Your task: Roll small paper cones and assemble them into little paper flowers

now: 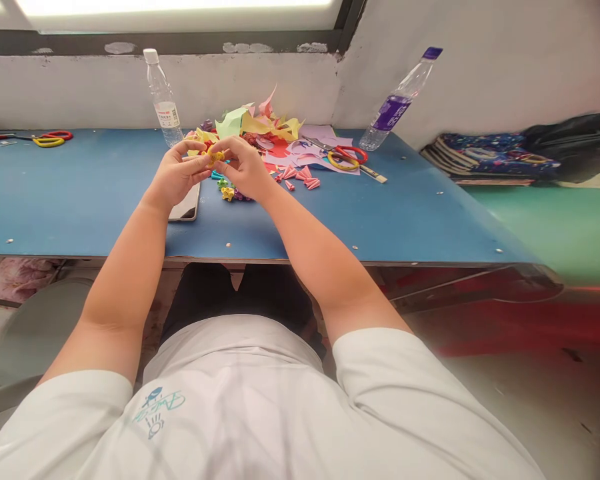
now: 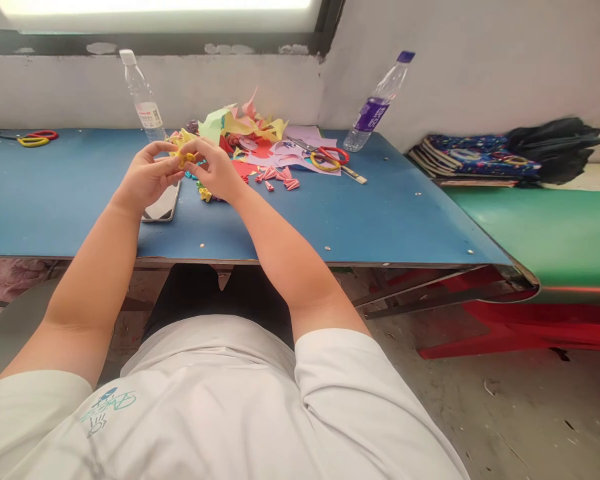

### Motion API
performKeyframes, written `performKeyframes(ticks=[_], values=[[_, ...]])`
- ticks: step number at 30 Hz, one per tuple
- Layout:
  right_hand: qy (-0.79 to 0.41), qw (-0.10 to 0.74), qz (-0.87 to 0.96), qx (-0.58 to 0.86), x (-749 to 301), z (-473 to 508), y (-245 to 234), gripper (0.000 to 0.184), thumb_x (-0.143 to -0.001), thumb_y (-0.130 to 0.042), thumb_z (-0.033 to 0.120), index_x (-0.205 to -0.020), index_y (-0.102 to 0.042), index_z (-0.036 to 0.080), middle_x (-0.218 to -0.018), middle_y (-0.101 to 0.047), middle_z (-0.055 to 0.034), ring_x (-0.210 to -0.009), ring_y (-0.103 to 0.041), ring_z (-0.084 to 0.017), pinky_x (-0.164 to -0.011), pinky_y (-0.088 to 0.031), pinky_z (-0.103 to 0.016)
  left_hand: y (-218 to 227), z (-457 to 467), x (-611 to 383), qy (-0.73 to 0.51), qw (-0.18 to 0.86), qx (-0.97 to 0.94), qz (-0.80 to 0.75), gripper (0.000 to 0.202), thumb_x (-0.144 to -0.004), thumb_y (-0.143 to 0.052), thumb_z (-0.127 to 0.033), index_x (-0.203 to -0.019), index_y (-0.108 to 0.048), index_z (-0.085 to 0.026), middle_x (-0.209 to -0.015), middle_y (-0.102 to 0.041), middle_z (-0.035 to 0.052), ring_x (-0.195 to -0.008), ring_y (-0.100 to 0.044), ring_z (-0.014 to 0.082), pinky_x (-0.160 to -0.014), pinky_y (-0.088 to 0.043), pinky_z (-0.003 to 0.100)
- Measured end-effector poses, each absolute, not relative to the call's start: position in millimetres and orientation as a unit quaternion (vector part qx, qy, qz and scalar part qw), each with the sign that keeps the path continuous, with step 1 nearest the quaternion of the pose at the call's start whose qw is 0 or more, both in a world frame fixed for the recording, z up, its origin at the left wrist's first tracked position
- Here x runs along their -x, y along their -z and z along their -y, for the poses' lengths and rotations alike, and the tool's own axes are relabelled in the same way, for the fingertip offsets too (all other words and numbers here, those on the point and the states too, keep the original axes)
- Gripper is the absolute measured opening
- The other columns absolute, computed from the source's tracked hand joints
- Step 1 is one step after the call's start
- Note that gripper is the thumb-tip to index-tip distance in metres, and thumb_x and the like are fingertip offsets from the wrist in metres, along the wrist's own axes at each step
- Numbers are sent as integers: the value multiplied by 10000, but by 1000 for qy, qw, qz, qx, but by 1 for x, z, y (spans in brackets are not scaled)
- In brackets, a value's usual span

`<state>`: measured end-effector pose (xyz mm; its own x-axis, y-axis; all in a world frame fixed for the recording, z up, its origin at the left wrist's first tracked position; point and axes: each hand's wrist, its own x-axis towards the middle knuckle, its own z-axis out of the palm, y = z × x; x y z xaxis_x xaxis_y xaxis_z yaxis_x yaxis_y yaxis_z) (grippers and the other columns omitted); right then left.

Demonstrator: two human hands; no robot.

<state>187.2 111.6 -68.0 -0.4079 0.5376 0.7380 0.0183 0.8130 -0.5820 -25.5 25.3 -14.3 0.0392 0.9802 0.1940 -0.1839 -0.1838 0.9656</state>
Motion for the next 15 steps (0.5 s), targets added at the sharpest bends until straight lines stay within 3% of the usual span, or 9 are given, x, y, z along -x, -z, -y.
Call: performKeyframes(ticks=[5, 11, 15], values=[[-274, 523, 777, 218, -188, -117, 70, 628, -1116, -912, 876, -1309, -806, 287, -1442, -867, -97, -1214, -841, -263, -1173, -804, -485, 13, -21, 23, -567, 501, -534, -377, 477, -887, -1095, -180, -1190, -760, -332, -1019, -924, -42, -1019, -894, 166, -999, -714, 289], [-286, 525, 774, 209, -189, -121, 74, 677, -1197, -740, 947, -1392, -784, 299, -1367, -871, -88, -1153, -867, -244, -1115, -803, -449, 12, -23, 20, -569, 485, -540, -387, 431, -921, -1098, -207, -1057, -703, -311, -1036, -908, -29, -1066, -900, 177, -971, -717, 265], [-286, 531, 769, 212, -189, -119, 71, 651, -1185, -788, 909, -1400, -798, 295, -1389, -881, -97, -1188, -875, -247, -1119, -799, -431, 12, -22, 19, -582, 479, -547, -363, 413, -932, -1123, -247, -968, -714, -288, -1097, -910, 1, -1148, -904, 200, -995, -730, 279]])
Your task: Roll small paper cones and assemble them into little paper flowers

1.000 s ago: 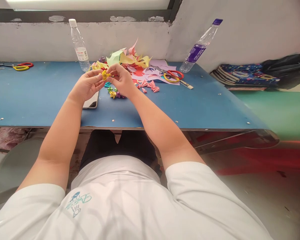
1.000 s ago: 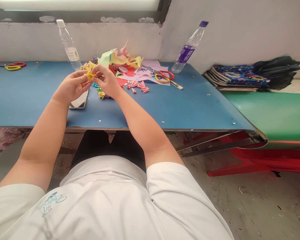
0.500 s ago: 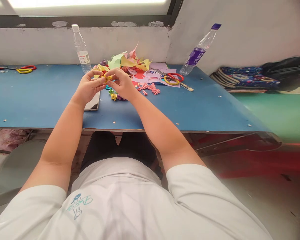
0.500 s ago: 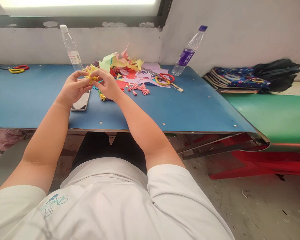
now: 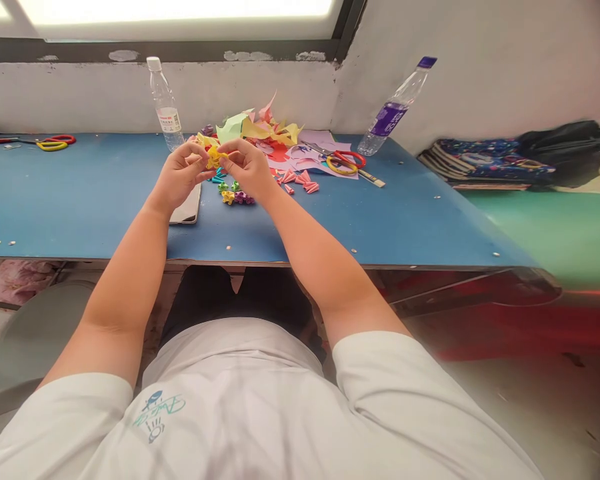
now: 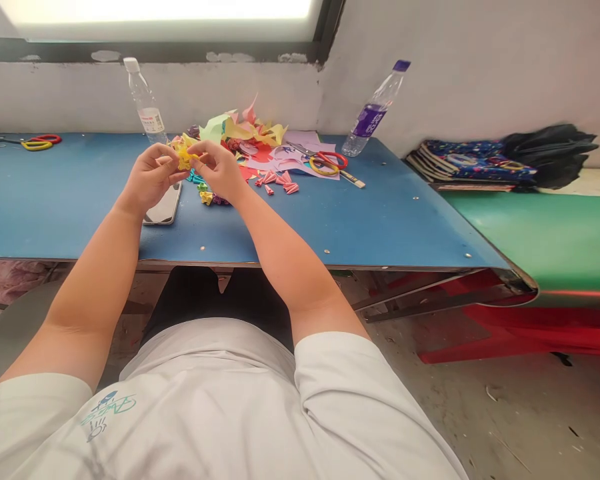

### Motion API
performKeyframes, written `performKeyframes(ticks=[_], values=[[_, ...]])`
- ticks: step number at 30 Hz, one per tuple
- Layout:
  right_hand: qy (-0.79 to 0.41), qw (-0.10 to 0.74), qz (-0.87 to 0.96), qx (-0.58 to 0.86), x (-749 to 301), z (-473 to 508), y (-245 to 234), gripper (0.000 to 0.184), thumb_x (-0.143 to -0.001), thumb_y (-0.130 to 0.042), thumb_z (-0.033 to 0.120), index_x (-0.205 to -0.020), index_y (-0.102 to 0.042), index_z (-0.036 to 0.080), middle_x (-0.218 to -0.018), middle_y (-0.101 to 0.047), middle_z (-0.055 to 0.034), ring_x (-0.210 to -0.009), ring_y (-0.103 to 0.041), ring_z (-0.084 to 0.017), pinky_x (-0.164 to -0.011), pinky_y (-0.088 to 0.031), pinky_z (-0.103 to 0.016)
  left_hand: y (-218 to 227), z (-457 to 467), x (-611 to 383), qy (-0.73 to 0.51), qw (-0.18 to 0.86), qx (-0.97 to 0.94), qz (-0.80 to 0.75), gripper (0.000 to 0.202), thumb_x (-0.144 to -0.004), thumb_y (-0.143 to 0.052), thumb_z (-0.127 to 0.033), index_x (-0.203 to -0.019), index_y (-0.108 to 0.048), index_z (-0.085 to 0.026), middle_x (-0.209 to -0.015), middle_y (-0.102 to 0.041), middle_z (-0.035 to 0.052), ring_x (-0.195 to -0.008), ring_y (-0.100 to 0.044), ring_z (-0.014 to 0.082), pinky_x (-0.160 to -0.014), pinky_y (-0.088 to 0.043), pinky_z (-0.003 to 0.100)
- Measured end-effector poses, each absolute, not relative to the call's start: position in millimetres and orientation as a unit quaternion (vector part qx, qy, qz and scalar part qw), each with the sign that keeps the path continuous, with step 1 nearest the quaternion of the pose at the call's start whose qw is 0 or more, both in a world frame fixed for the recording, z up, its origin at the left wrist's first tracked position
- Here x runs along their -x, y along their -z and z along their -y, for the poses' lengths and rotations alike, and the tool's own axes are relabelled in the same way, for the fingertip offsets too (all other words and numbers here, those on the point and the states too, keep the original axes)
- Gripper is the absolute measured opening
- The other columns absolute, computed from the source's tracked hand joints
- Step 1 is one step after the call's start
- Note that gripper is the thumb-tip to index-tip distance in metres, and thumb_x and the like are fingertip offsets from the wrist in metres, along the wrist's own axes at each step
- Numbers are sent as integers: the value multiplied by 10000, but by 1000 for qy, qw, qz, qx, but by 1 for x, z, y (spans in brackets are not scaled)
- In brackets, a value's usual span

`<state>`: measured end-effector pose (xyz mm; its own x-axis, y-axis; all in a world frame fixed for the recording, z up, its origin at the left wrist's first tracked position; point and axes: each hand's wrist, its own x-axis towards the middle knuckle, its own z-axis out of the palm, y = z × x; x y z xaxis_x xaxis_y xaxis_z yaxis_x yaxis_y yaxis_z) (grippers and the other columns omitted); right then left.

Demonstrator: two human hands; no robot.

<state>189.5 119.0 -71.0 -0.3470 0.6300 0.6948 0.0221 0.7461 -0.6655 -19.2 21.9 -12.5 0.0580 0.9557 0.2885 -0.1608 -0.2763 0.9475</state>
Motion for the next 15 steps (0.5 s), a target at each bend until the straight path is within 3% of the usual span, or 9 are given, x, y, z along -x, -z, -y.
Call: performKeyframes(ticks=[7, 15], values=[[-336, 549, 736, 209, -190, -117, 65, 543, -1103, -957, 775, -1341, -832, 304, -1396, -894, -74, -1150, -887, -233, -1165, -811, -445, 13, -21, 21, -599, 459, -546, -362, 340, -902, -1095, -217, -970, -769, -289, -1135, -915, 13, -1182, -896, 207, -1014, -740, 262], [-343, 548, 735, 204, -191, -111, 61, 623, -1042, -1004, 796, -1353, -816, 289, -1437, -881, -107, -1345, -893, -297, -1256, -803, -550, 16, -20, 21, -600, 468, -542, -356, 367, -896, -1097, -233, -1073, -783, -302, -1156, -929, 19, -1202, -922, 219, -1016, -739, 272]])
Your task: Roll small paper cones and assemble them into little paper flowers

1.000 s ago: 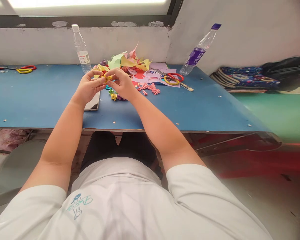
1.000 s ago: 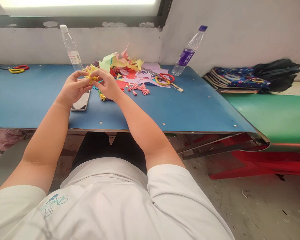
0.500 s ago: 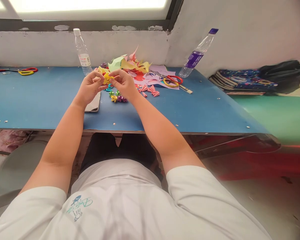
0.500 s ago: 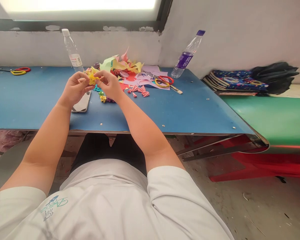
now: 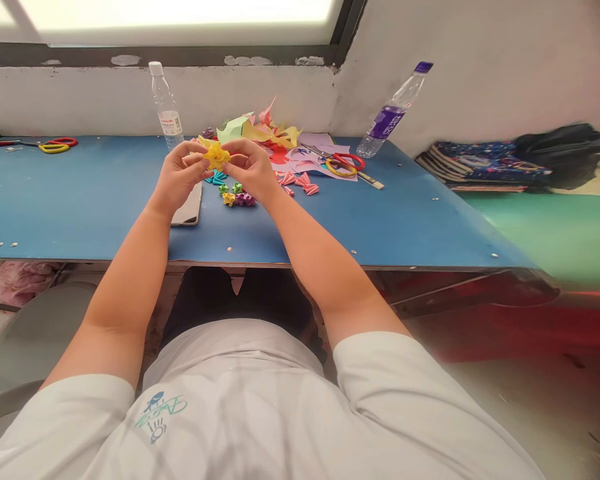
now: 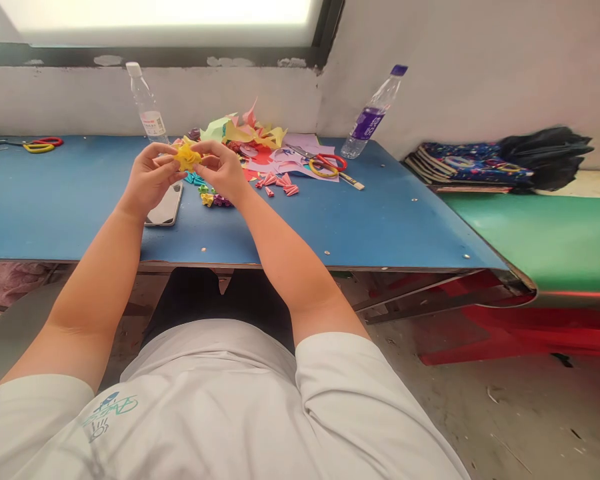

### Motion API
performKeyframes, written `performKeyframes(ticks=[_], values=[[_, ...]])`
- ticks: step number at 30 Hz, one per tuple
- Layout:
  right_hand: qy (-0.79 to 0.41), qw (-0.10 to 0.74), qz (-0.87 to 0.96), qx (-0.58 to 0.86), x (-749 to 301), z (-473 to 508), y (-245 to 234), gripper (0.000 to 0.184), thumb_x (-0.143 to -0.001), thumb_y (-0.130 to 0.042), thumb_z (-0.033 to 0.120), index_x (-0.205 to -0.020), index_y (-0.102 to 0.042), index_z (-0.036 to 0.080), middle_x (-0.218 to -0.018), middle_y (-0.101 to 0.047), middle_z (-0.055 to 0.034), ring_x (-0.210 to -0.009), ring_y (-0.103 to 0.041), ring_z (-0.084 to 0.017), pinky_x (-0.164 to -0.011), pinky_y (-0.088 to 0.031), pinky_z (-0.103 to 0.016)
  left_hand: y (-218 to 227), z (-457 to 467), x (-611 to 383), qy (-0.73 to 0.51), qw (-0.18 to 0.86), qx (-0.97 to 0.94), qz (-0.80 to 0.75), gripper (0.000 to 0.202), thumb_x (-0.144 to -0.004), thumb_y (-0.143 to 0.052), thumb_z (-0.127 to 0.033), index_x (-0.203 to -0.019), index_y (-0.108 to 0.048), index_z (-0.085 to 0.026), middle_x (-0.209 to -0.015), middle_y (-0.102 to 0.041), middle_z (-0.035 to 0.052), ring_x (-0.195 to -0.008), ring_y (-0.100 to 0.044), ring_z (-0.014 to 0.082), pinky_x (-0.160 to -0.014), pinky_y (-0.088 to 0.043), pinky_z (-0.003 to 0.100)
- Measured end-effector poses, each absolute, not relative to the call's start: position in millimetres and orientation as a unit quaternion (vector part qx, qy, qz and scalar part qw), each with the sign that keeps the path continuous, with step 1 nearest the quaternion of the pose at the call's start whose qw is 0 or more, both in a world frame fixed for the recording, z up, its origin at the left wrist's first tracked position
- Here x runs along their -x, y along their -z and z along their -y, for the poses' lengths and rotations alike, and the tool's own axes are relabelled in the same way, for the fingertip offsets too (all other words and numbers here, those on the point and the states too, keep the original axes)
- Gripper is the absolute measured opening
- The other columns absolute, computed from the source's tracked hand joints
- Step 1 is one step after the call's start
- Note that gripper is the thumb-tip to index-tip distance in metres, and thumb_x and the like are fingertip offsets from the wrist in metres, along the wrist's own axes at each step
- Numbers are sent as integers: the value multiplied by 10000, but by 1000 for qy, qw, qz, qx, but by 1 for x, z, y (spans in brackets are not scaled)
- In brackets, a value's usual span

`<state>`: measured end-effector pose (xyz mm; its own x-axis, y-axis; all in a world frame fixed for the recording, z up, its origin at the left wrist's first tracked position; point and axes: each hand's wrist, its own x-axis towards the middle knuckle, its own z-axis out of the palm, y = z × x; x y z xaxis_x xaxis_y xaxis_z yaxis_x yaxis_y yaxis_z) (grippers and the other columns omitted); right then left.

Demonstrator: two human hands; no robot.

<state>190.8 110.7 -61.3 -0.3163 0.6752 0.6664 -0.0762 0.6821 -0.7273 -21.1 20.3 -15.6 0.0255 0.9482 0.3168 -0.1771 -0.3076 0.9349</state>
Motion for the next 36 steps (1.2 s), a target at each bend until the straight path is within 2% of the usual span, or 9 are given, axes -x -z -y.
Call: performKeyframes(ticks=[2, 6, 9, 11, 16, 21, 27, 31, 36], values=[[-343, 550, 736, 194, -190, -113, 63, 653, -1020, -988, 858, -1304, -817, 295, -1413, -893, -92, -1363, -888, -291, -1247, -801, -540, 15, -19, 20, -597, 480, -535, -357, 424, -874, -1112, -227, -1104, -766, -310, -1153, -930, 12, -1220, -929, 228, -1024, -734, 288], [-353, 586, 716, 140, -185, -124, 72, 801, -931, -884, 1038, -1170, -807, 278, -1328, -930, -57, -1304, -897, -232, -1125, -767, -395, 15, -19, 20, -595, 491, -528, -355, 517, -844, -1135, -233, -1155, -733, -328, -1121, -926, -6, -1254, -933, 245, -1054, -727, 326], [-396, 584, 695, 138, -185, -128, 74, 889, -788, -981, 1034, -1233, -806, 283, -1310, -948, -56, -1170, -883, -194, -1006, -739, -375, 16, -20, 22, -597, 493, -531, -344, 527, -839, -1137, -239, -1164, -732, -327, -1112, -928, -8, -1255, -938, 253, -1045, -731, 327], [-413, 570, 695, 150, -187, -125, 70, 903, -772, -1001, 1021, -1266, -815, 289, -1301, -951, -57, -1141, -866, -195, -984, -732, -385, 18, -22, 24, -598, 492, -539, -333, 524, -836, -1140, -239, -1166, -742, -325, -1120, -936, -8, -1228, -940, 248, -1020, -731, 320], [-397, 538, 716, 200, -192, -104, 53, 653, -979, -956, 831, -1342, -796, 312, -1361, -912, -74, -1283, -886, -287, -1115, -811, -486, 18, -21, 24, -591, 479, -555, -337, 490, -854, -1136, -253, -1174, -772, -321, -1162, -962, 2, -1153, -935, 224, -988, -719, 301], [-410, 551, 695, 213, -191, -90, 43, 513, -1025, -992, 668, -1354, -826, 311, -1344, -924, -78, -1242, -905, -280, -1133, -829, -464, 13, -14, 20, -587, 473, -548, -364, 535, -838, -1153, -233, -1165, -740, -327, -1125, -959, -11, -1196, -937, 237, -1014, -721, 308], [-408, 527, 722, 184, -192, -103, 54, 595, -1037, -972, 742, -1415, -801, 315, -1436, -905, -96, -1276, -888, -284, -1161, -815, -470, 27, -36, 30, -584, 459, -592, -314, 536, -837, -1182, -314, -1182, -772, -320, -1142, -969, 1, -1081, -934, 217, -978, -726, 315], [-437, 540, 699, 170, -193, -108, 58, 678, -948, -1027, 783, -1388, -797, 321, -1415, -894, -73, -1269, -879, -290, -1195, -809, -495, 42, -65, 40, -588, 428, -629, -276, 603, -792, -1237, -418, -1160, -768, -325, -1080, -970, -9, -978, -940, 221, -887, -742, 321], [-447, 537, 696, 168, -192, -106, 56, 690, -931, -1043, 782, -1377, -799, 317, -1420, -889, -78, -1350, -872, -317, -1242, -802, -526, 42, -67, 41, -590, 423, -630, -277, 604, -805, -1242, -460, -1163, -775, -324, -1063, -974, -4, -993, -963, 250, -909, -781, 354]])
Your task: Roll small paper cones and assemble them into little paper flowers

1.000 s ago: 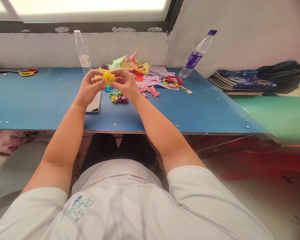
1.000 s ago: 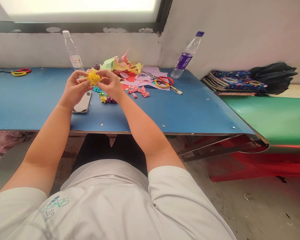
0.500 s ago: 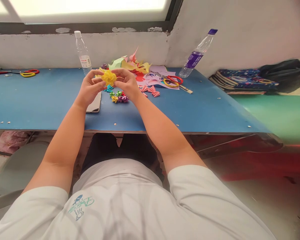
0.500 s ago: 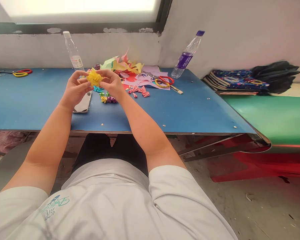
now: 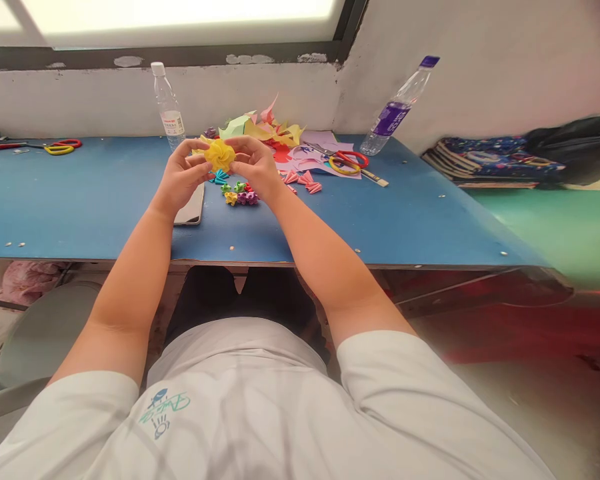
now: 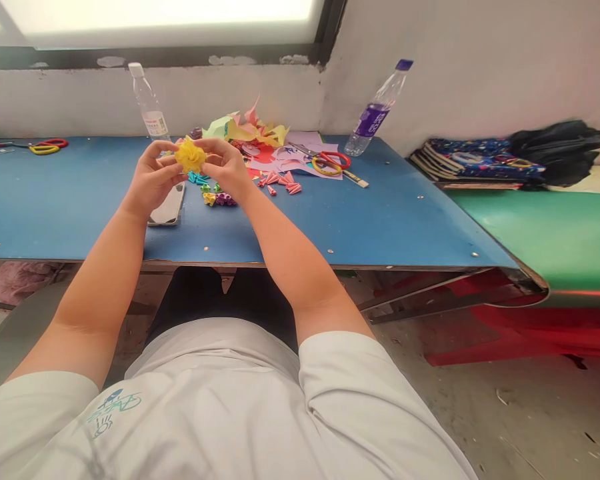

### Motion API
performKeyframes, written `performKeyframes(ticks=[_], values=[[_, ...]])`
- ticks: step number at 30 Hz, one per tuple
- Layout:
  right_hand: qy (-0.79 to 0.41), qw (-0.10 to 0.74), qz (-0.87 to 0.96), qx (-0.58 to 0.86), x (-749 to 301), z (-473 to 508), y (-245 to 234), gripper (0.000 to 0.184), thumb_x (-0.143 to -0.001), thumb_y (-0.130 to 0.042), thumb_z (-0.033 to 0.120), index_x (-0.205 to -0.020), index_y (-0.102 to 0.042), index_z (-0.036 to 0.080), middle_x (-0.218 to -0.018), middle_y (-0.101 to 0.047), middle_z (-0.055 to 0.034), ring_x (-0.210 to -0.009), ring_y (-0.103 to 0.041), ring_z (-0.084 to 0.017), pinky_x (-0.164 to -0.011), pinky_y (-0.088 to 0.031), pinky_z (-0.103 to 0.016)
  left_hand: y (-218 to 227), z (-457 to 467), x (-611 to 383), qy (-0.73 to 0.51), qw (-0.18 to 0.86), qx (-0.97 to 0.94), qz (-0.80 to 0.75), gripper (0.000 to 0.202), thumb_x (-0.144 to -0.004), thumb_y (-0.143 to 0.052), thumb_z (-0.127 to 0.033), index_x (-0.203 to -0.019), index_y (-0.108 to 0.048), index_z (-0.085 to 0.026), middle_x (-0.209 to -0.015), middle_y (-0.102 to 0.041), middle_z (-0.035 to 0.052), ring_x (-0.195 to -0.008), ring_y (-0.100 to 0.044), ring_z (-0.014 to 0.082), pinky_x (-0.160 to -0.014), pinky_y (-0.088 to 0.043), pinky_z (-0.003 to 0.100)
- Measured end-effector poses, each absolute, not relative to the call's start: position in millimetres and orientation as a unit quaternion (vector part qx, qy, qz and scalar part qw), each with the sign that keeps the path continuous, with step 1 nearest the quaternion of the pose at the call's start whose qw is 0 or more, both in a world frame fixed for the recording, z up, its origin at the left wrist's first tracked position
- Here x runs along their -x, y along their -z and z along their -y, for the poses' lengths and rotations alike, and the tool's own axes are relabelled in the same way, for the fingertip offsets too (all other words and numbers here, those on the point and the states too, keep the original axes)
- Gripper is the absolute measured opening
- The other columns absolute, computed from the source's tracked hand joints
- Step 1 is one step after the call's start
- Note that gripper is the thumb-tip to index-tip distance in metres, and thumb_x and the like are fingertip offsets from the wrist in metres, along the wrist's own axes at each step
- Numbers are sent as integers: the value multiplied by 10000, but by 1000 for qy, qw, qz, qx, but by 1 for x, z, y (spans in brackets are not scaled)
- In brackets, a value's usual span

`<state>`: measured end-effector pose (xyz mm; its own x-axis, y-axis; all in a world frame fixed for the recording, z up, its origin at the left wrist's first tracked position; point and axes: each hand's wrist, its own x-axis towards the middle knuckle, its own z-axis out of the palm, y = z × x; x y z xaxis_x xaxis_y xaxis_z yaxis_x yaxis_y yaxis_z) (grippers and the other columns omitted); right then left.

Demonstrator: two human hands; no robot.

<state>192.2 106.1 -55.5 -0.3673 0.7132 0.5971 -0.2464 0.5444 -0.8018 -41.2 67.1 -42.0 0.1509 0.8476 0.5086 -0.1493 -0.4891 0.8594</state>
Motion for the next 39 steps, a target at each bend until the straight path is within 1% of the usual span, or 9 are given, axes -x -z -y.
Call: performKeyframes(ticks=[8, 15, 19, 23, 28, 30, 33, 36, 39], values=[[-424, 531, 719, 150, -190, -120, 64, 716, -985, -953, 824, -1441, -764, 306, -1467, -855, -94, -1334, -857, -303, -1206, -794, -512, 33, -51, 36, -594, 440, -604, -298, 596, -782, -1228, -373, -1162, -772, -314, -1093, -980, 8, -1022, -958, 256, -946, -773, 364], [-406, 534, 725, 158, -191, -131, 72, 694, -1039, -924, 765, -1517, -751, 294, -1525, -859, -109, -1334, -885, -306, -1200, -815, -536, 30, -47, 34, -600, 442, -592, -307, 592, -781, -1223, -362, -1170, -779, -314, -1081, -967, 5, -1025, -953, 252, -932, -760, 352], [-413, 540, 712, 176, -192, -128, 72, 672, -1002, -975, 705, -1494, -776, 294, -1529, -883, -96, -1298, -897, -291, -1166, -827, -508, 30, -48, 35, -594, 441, -595, -313, 604, -760, -1225, -369, -1157, -773, -316, -1064, -952, 2, -1016, -937, 247, -917, -747, 349], [-408, 542, 715, 171, -192, -131, 74, 769, -930, -992, 821, -1471, -812, 306, -1548, -895, -78, -1216, -894, -247, -1089, -818, -443, 34, -52, 38, -586, 436, -608, -310, 593, -786, -1225, -408, -1171, -783, -321, -1111, -948, 15, -1055, -934, 261, -931, -742, 373], [-392, 545, 725, 152, -187, -132, 76, 1095, -708, -1036, 1057, -1440, -855, 265, -1563, -919, -108, -1043, -832, -144, -964, -735, -325, 38, -55, 38, -569, 433, -619, -324, 653, -816, -1237, -459, -1283, -791, -359, -1137, -942, 9, -1112, -936, 270, -950, -744, 376], [-370, 537, 742, 155, -187, -127, 75, 1118, -747, -1005, 1106, -1467, -843, 266, -1563, -907, -126, -1145, -855, -201, -1019, -765, -364, 39, -55, 38, -566, 431, -620, -330, 637, -836, -1237, -476, -1274, -792, -354, -1111, -929, 6, -1107, -937, 267, -947, -752, 373], [-322, 523, 768, 180, -188, -121, 74, 966, -939, -922, 1080, -1471, -805, 282, -1583, -870, -147, -1332, -869, -310, -1170, -808, -514, 38, -56, 39, -558, 429, -625, -338, 566, -862, -1234, -508, -1153, -790, -310, -1093, -914, 13, -1097, -940, 260, -939, -767, 365], [-281, 510, 785, 211, -188, -121, 76, 850, -1033, -940, 969, -1465, -772, 256, -1521, -855, -152, -1312, -876, -336, -1215, -801, -593, 39, -57, 40, -542, 436, -627, -351, 557, -860, -1243, -531, -1075, -793, -284, -1021, -887, 9, -1060, -936, 246, -925, -771, 344], [-264, 512, 791, 207, -186, -128, 82, 823, -1035, -977, 913, -1468, -776, 242, -1409, -870, -119, -1260, -878, -323, -1209, -803, -578, 39, -56, 39, -539, 446, -619, -356, 565, -842, -1261, -533, -1040, -799, -276, -951, -860, -8, -1003, -923, 223, -928, -769, 334]])
